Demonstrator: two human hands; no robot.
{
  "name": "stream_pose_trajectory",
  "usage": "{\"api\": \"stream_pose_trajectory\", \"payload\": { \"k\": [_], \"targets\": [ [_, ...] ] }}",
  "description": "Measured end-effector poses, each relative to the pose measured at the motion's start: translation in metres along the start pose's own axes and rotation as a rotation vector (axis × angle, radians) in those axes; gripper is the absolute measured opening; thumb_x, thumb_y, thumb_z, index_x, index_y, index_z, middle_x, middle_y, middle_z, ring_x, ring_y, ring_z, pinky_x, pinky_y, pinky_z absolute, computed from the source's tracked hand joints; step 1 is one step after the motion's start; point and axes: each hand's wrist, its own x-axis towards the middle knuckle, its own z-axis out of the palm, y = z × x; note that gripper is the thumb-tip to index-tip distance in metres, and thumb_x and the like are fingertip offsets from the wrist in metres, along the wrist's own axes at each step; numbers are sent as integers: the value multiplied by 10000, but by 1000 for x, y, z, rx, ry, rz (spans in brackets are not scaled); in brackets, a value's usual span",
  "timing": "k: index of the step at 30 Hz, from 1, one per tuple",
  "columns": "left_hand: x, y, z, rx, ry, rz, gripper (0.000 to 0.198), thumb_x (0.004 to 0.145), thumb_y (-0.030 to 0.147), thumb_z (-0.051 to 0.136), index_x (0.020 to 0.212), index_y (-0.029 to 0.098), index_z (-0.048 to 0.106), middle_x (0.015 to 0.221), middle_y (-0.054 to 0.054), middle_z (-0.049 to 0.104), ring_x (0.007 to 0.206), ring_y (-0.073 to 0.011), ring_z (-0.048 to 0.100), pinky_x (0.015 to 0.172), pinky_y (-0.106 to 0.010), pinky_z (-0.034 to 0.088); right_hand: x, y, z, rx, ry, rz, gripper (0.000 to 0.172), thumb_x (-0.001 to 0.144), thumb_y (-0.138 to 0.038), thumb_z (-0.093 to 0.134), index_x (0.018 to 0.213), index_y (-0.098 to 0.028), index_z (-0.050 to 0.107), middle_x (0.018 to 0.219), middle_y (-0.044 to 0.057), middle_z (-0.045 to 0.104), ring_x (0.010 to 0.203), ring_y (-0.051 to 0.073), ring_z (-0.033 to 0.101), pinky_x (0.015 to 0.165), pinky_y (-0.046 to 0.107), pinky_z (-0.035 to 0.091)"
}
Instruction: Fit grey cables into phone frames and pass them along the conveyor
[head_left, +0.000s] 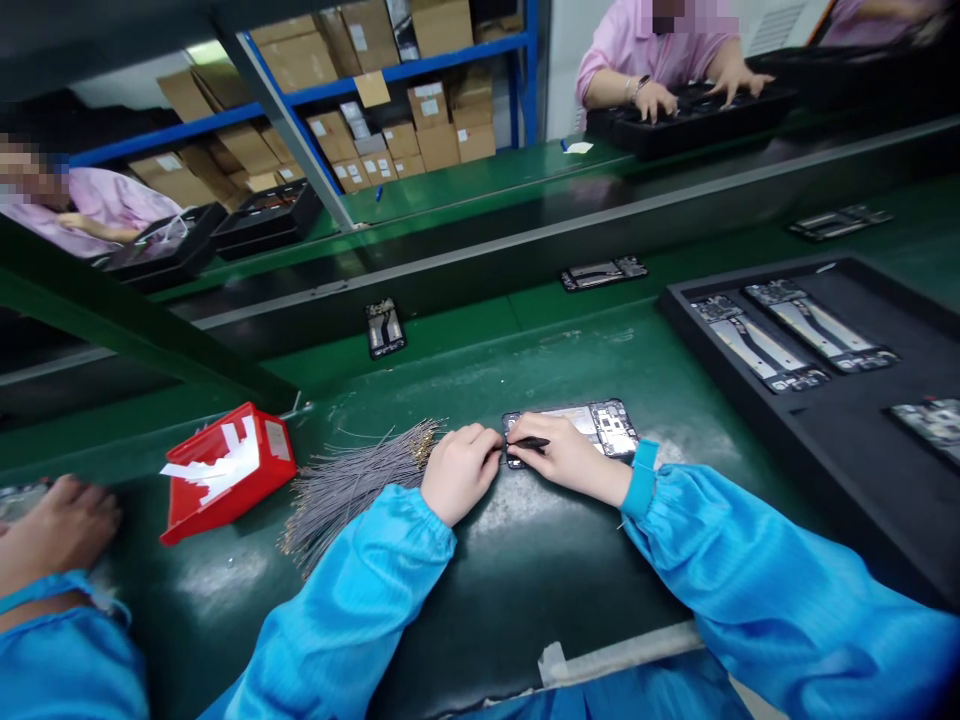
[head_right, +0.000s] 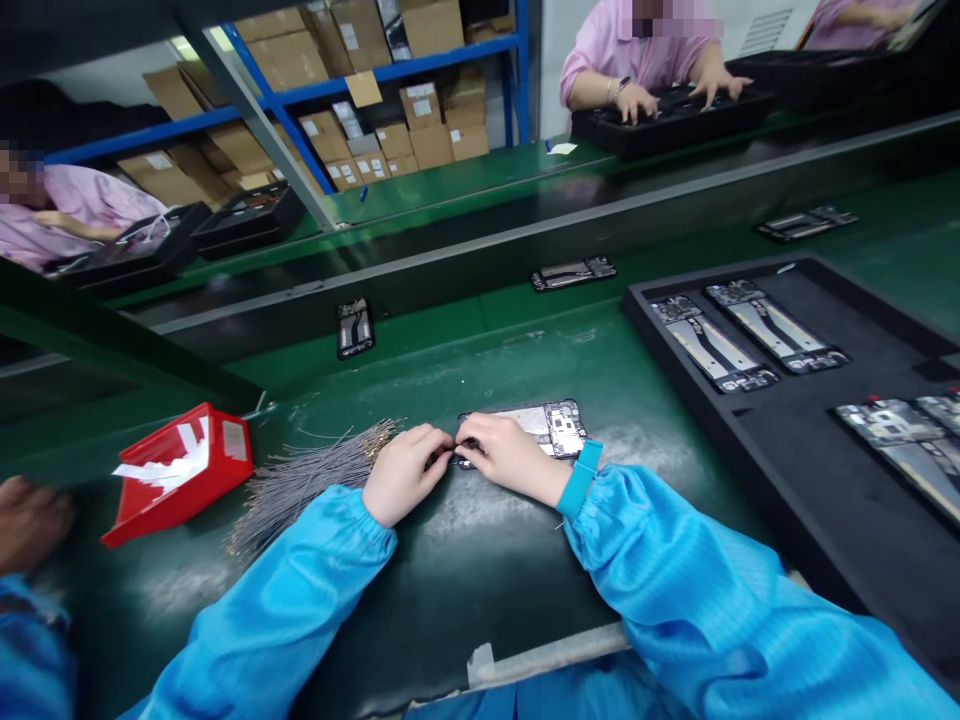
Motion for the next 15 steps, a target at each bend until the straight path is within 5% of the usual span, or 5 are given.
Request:
{"api": "stream_pose_trajectory", "payload": {
  "k": [8, 12, 15],
  "targets": [
    [-3, -3, -17, -316, -186, 256, 201, 827, 96, 410, 908, 196, 564, 873, -14, 604, 833, -145, 512, 767, -260, 416, -6, 2, -13, 34, 156, -19, 64, 834, -200, 488, 823, -179, 548, 825, 46, 579, 776, 150, 551, 702, 264, 442],
    [-5, 0, -11, -199, -175, 334, 195, 845, 132, 423, 932, 202, 581, 896, -36, 581, 838, -164, 488, 749, -289, 404, -25, 19, -52, -205, 444, 192, 123, 837, -234, 456, 732, -184, 496, 742, 30, 524, 686, 149, 522, 652, 267, 408],
    [-5, 4, -7, -83, -157, 369, 144, 857, 196, 443, 898, 200, 581, 863, -39, 549, 791, -166, 463, 695, -290, 386, -45, 35, -74, -397, 482, 386, 175, 838, -269, 438, 683, -193, 466, 679, 20, 507, 634, 158, 510, 622, 273, 381]
  ]
}}
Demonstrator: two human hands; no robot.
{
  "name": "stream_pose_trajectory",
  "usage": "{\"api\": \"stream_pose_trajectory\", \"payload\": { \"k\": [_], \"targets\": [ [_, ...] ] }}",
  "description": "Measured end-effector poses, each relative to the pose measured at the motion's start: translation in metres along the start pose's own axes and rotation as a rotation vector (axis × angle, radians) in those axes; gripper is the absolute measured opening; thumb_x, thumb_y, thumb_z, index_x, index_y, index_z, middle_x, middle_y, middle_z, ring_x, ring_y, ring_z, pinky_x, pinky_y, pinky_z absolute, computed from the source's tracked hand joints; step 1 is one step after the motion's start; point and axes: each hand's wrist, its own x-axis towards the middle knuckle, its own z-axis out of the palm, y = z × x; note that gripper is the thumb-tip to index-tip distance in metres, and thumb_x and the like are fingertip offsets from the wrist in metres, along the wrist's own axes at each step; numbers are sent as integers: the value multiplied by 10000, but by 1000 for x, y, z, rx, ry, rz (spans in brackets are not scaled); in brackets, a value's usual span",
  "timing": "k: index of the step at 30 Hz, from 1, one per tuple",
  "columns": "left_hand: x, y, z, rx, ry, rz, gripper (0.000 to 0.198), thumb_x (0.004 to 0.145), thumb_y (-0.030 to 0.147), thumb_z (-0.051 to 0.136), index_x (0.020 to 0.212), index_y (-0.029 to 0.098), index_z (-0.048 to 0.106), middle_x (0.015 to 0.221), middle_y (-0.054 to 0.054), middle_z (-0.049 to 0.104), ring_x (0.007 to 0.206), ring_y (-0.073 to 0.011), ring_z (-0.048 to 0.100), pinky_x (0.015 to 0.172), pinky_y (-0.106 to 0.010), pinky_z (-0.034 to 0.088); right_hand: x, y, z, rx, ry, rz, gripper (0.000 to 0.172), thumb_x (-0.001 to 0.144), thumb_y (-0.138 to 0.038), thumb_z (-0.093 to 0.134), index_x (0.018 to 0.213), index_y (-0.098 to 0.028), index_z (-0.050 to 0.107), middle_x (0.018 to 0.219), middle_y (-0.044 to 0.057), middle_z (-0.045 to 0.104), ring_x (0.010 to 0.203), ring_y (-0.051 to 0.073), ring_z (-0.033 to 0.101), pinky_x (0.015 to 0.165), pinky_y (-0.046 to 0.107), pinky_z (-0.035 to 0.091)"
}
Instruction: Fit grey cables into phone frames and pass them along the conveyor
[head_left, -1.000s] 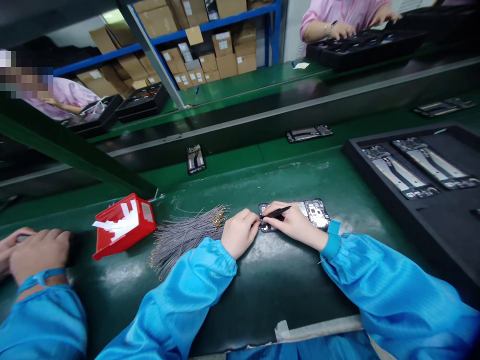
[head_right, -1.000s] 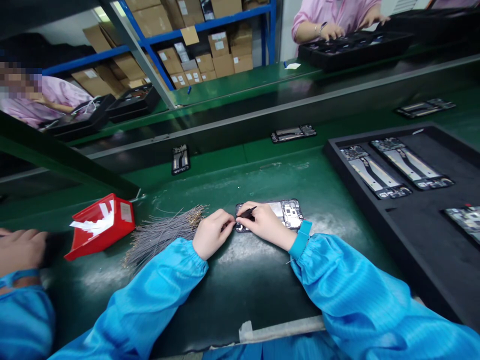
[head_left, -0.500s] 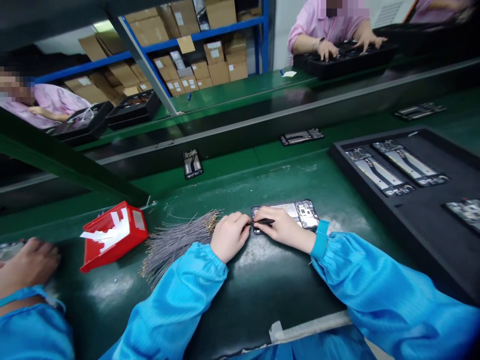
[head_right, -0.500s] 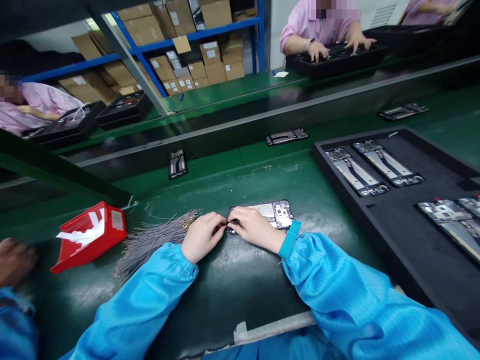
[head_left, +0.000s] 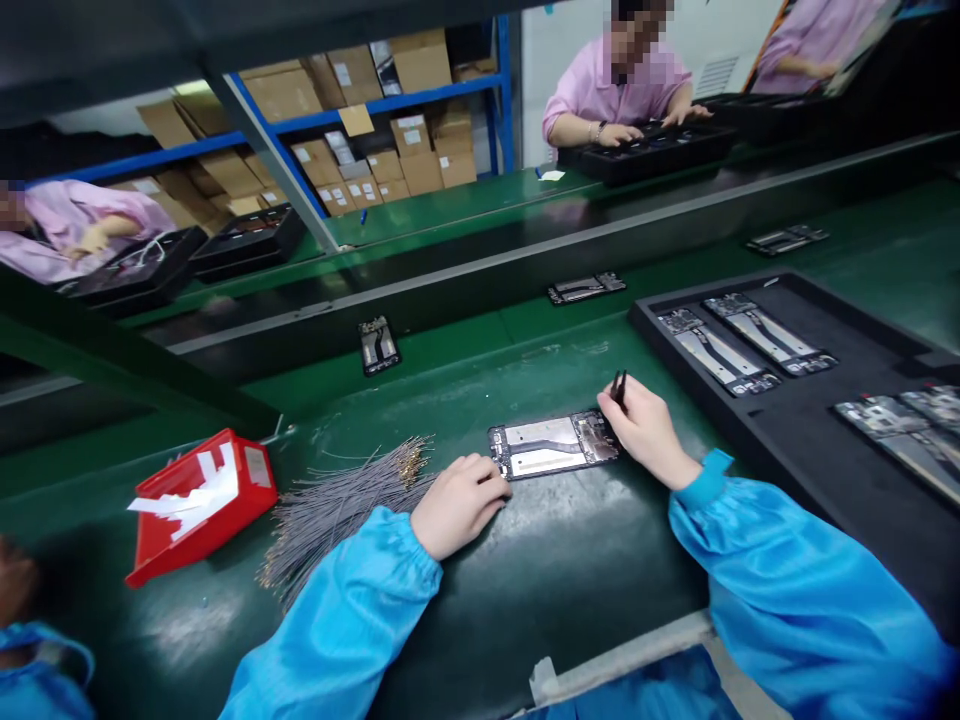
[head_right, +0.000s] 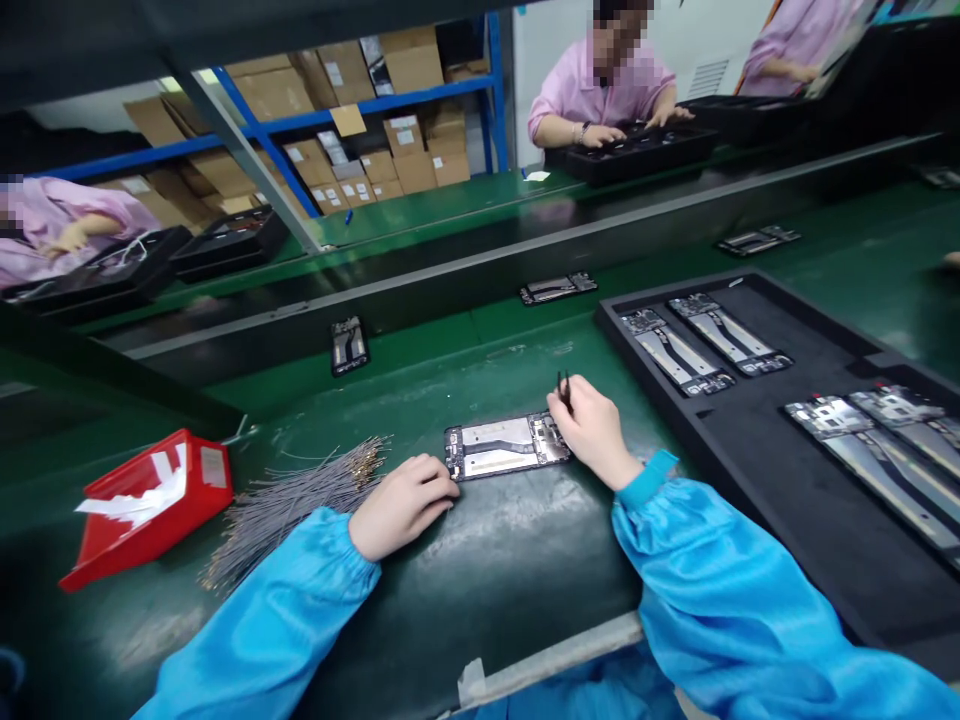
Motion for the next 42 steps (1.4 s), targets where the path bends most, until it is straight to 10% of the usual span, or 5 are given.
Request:
{"api": "stream_pose_trajectory", "payload": {
  "k": [13, 24, 42],
  "targets": [
    [6, 12, 7, 120, 46, 97, 121, 865, 237, 438, 877, 177, 543, 824, -32, 543, 756, -162, 451, 670, -293, 343, -22, -22, -2, 314, -307, -13, 192, 834, -300, 484, 706, -175, 552, 735, 26, 571, 680, 148, 540, 634, 262, 407],
    [22, 17, 21, 246, 343, 26, 223, 891, 206, 408, 746, 175, 575, 696, -13, 545, 647, -134, 443, 610, -274, 308, -34, -20, -11, 476, -357, 60, 113, 787, -272, 555, 764, -179, 616, 789, 40, 612, 755, 171, 578, 673, 293, 450],
    [22, 22, 20, 322, 282, 73, 241, 898, 177, 383, 744, 172, 568, 676, -11, 525, 650, -127, 445, 625, -293, 272, -34, -22, -12, 427, -402, 22, 112, 783, -244, 544, 723, -175, 607, 755, 39, 621, 712, 165, 585, 646, 284, 458]
  ]
}}
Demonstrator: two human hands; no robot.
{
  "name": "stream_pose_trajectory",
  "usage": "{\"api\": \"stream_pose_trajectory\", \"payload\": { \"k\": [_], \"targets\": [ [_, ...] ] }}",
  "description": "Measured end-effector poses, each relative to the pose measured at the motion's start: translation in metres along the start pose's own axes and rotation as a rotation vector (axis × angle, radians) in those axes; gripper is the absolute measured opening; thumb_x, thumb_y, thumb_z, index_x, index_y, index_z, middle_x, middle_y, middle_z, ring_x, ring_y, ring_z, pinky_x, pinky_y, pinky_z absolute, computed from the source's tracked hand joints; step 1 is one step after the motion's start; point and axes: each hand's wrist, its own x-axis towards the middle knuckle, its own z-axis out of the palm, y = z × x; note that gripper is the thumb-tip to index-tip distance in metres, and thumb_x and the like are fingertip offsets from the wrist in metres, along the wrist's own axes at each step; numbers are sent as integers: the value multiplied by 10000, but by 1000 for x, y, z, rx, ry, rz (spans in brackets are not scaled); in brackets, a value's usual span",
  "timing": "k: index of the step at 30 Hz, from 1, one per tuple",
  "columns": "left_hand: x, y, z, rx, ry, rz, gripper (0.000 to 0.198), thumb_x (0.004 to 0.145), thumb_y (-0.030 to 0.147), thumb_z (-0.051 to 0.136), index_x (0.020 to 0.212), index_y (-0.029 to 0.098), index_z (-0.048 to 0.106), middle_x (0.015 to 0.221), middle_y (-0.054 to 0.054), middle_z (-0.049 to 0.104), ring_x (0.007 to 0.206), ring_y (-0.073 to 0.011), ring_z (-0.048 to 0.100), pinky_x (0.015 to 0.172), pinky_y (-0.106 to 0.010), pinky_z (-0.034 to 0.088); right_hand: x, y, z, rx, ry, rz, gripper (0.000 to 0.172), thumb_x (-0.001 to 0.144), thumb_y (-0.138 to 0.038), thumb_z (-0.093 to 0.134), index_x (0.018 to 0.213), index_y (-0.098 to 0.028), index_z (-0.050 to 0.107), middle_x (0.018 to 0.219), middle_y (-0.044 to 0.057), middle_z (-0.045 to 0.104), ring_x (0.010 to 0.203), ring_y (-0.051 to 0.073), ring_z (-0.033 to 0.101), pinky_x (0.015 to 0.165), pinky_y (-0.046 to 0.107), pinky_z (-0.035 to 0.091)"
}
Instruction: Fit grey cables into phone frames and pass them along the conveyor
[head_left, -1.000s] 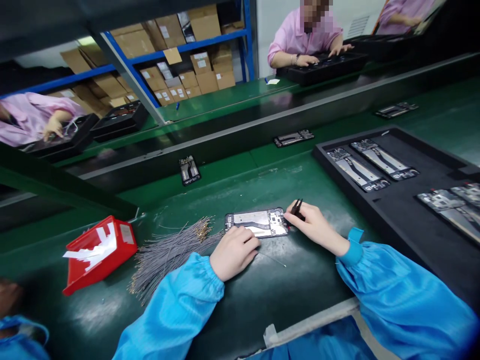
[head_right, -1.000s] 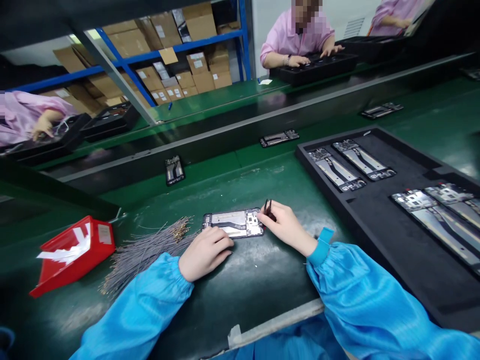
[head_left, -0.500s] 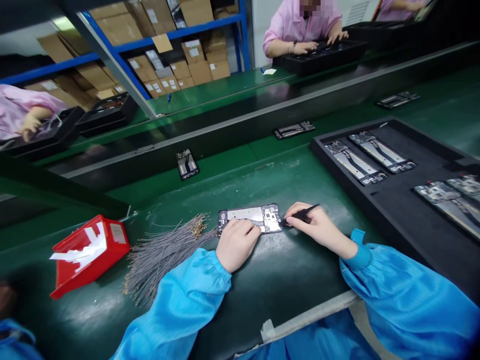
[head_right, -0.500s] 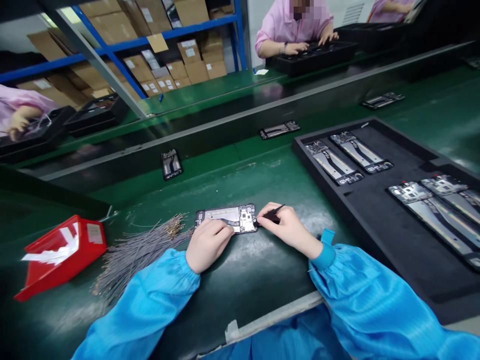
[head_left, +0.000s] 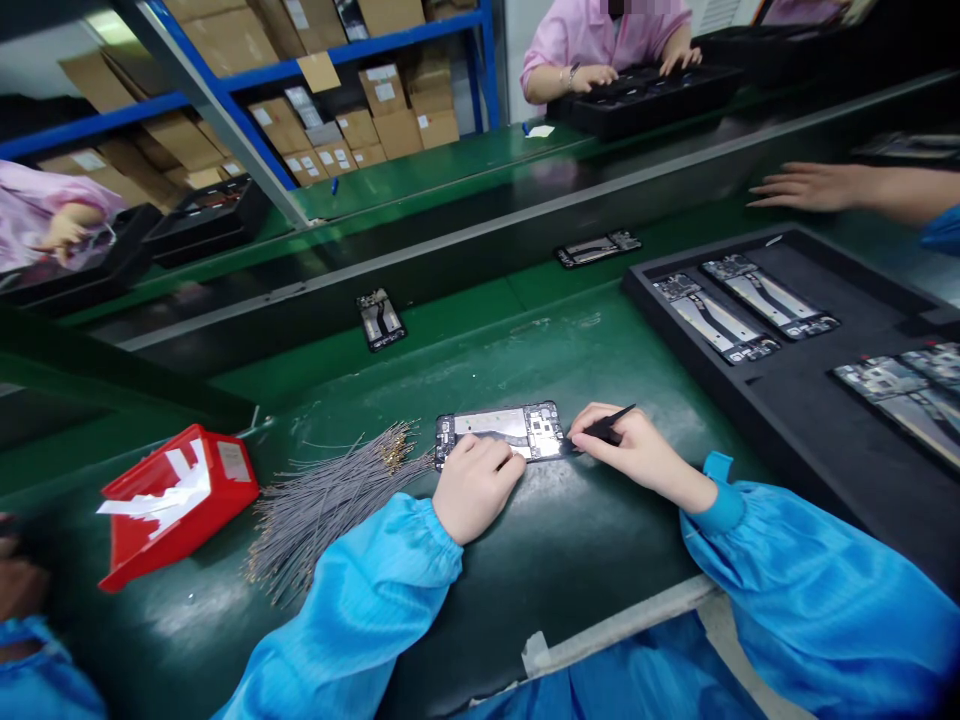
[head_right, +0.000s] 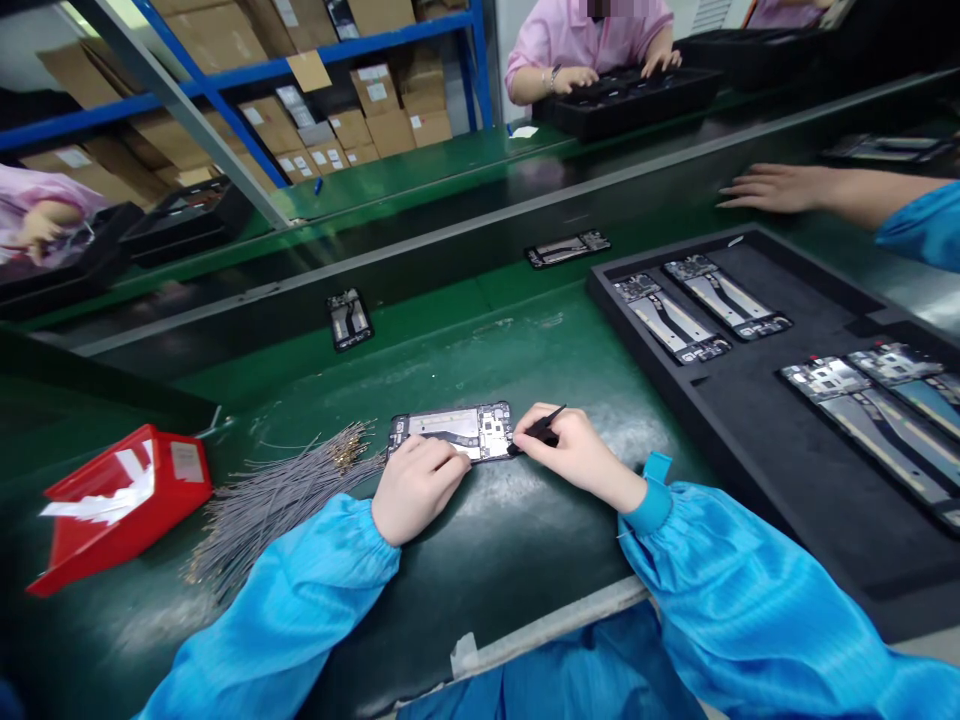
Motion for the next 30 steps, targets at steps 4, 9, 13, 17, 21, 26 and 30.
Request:
{"api": "stream_pose_trajectory", "payload": {
  "k": [4, 9, 13, 17, 21, 26, 30],
  "targets": [
    [-1, 0, 0, -6, -2, 2, 225, 896, 176, 391, 755, 173, 566, 682, -8, 539, 648, -126, 446, 628, -291, 274, 0, 1, 0, 3, -9, -4, 104, 784, -235, 545, 728, -173, 607, 758, 35, 618, 713, 159, 585, 644, 274, 455],
    [-1, 0, 0, -4, 3, 8, 221, 894, 174, 397, 754, 175, 567, 685, -6, 548, 648, -127, 446, 631, -290, 276, -1, 0, -1, 6, -19, -46, 98, 792, -223, 537, 736, -173, 600, 762, 35, 608, 724, 156, 575, 662, 275, 447],
    [-1, 0, 0, -8, 0, 5, 231, 895, 178, 395, 746, 172, 571, 680, -7, 545, 646, -127, 441, 629, -294, 275, -1, -3, 0, -21, -38, -98, 108, 810, -229, 515, 752, -174, 588, 770, 43, 594, 728, 157, 563, 668, 282, 441],
    [0, 0, 0, -25, -2, -1, 248, 901, 182, 383, 744, 171, 575, 674, -12, 531, 656, -126, 443, 628, -294, 275, -3, -6, 1, -54, -76, -148, 119, 833, -239, 479, 773, -186, 567, 780, 47, 576, 724, 157, 546, 656, 283, 433],
    [1, 0, -1, -21, 2, -10, 251, 900, 201, 390, 727, 170, 570, 660, -11, 518, 655, -131, 441, 619, -294, 274, -5, -8, 2, -85, -123, -210, 120, 840, -221, 453, 805, -189, 563, 785, 53, 564, 708, 154, 534, 636, 276, 429],
    [2, 1, -2, -64, -7, -36, 256, 902, 217, 379, 748, 173, 579, 694, -23, 530, 674, -138, 454, 615, -289, 295, -8, -7, 4, -135, -147, -270, 137, 850, -228, 435, 835, -195, 567, 798, 61, 570, 723, 165, 527, 658, 293, 430],
    [5, 3, 1, -93, -26, -57, 217, 889, 220, 392, 794, 175, 581, 729, -29, 544, 704, -152, 475, 629, -284, 337, -3, -1, 1, -80, -117, -185, 154, 861, -276, 453, 852, -189, 580, 832, 53, 555, 769, 159, 539, 692, 283, 440]
  ]
}}
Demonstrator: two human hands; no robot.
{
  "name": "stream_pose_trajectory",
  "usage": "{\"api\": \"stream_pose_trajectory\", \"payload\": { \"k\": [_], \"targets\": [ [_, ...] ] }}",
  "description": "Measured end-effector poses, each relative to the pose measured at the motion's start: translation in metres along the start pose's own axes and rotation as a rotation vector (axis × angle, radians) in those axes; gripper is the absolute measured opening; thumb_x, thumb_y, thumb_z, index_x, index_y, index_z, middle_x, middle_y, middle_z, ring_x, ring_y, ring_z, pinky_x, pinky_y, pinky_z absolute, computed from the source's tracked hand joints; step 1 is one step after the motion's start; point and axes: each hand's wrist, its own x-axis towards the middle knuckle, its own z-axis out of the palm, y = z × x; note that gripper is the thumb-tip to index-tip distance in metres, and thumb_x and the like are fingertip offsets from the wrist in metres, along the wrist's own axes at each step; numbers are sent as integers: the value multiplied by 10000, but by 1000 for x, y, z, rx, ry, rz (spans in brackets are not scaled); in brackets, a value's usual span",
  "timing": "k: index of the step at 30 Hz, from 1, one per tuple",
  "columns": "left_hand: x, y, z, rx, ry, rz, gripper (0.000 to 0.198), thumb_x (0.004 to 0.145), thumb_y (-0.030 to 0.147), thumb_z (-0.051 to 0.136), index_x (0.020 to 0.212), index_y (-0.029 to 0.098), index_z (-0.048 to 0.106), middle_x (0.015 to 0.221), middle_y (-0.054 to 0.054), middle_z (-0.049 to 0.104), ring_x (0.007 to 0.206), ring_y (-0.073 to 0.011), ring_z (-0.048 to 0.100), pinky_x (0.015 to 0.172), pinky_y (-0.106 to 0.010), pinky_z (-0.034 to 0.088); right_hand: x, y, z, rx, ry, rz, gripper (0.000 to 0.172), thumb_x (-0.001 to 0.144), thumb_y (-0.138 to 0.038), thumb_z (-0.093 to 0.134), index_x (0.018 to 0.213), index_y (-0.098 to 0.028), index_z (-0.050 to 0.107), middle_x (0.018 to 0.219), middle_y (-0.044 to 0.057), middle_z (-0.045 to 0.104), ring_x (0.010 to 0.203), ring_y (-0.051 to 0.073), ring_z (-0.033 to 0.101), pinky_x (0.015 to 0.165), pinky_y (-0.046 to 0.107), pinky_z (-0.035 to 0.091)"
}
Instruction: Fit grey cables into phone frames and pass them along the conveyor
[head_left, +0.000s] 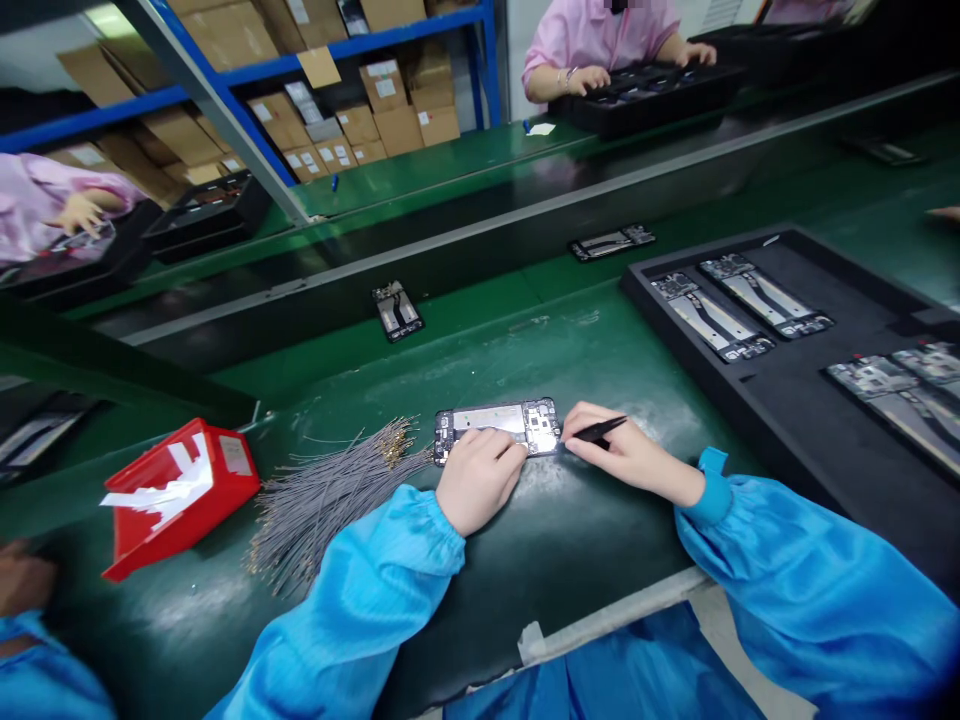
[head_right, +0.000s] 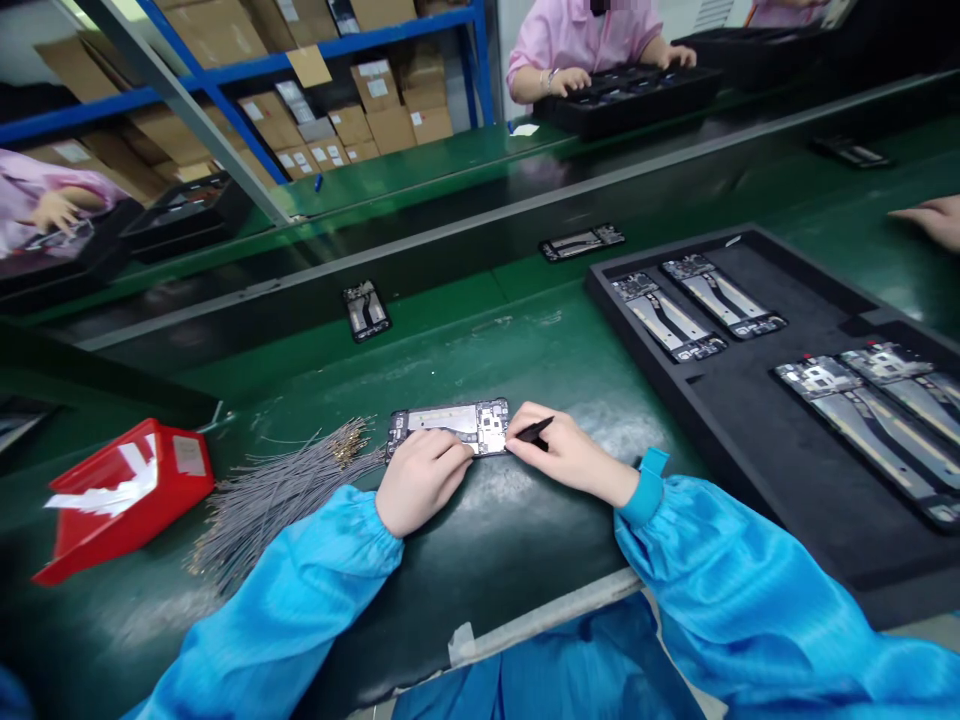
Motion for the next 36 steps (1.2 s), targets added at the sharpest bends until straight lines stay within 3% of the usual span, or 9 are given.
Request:
{"api": "stream_pose_trajectory", "payload": {
  "k": [4, 9, 15, 19, 25, 36],
  "targets": [
    [5, 1, 5, -75, -18, -61, 185, 879, 216, 402, 850, 185, 582, 767, -27, 542, 718, -149, 502, 651, -264, 393, 12, 10, -5, -78, 36, -11, 191, 881, -279, 422, 966, -202, 575, 853, 51, 572, 799, 161, 545, 721, 290, 439],
    [11, 0, 8, -241, -19, -174, 164, 856, 169, 417, 913, 189, 570, 819, -25, 542, 746, -132, 539, 666, -231, 442, 27, 19, -4, -266, -126, -159, 249, 762, -262, 587, 998, -199, 539, 1068, 102, 560, 1077, 243, 464, 895, 401, 380],
    [12, -1, 11, -349, 9, -209, 182, 845, 154, 433, 943, 186, 583, 823, -29, 547, 758, -135, 544, 701, -245, 462, 29, 20, 1, -317, -149, -195, 310, 696, -147, 570, 998, -196, 519, 1051, 98, 554, 1063, 247, 465, 885, 415, 383],
    [11, -1, 11, -386, 2, -181, 245, 832, 133, 415, 995, 173, 594, 812, -37, 542, 749, -139, 535, 700, -251, 460, 28, 19, 3, -313, -133, -203, 329, 676, -103, 537, 994, -187, 515, 1056, 104, 540, 1063, 245, 452, 883, 402, 394],
    [9, 3, 8, -356, -42, -30, 299, 799, 128, 391, 977, 176, 626, 762, -44, 536, 706, -155, 494, 669, -284, 431, 26, 20, 4, -284, -140, -190, 336, 692, -117, 544, 1017, -182, 494, 1087, 111, 524, 1086, 243, 431, 896, 397, 394],
    [6, 4, 8, -296, -77, 18, 314, 800, 136, 373, 998, 161, 615, 764, -52, 534, 696, -160, 477, 650, -292, 407, 32, 18, -1, -292, -194, -152, 322, 686, -141, 565, 995, -187, 485, 1059, 96, 512, 1029, 238, 431, 870, 386, 388]
  ]
}}
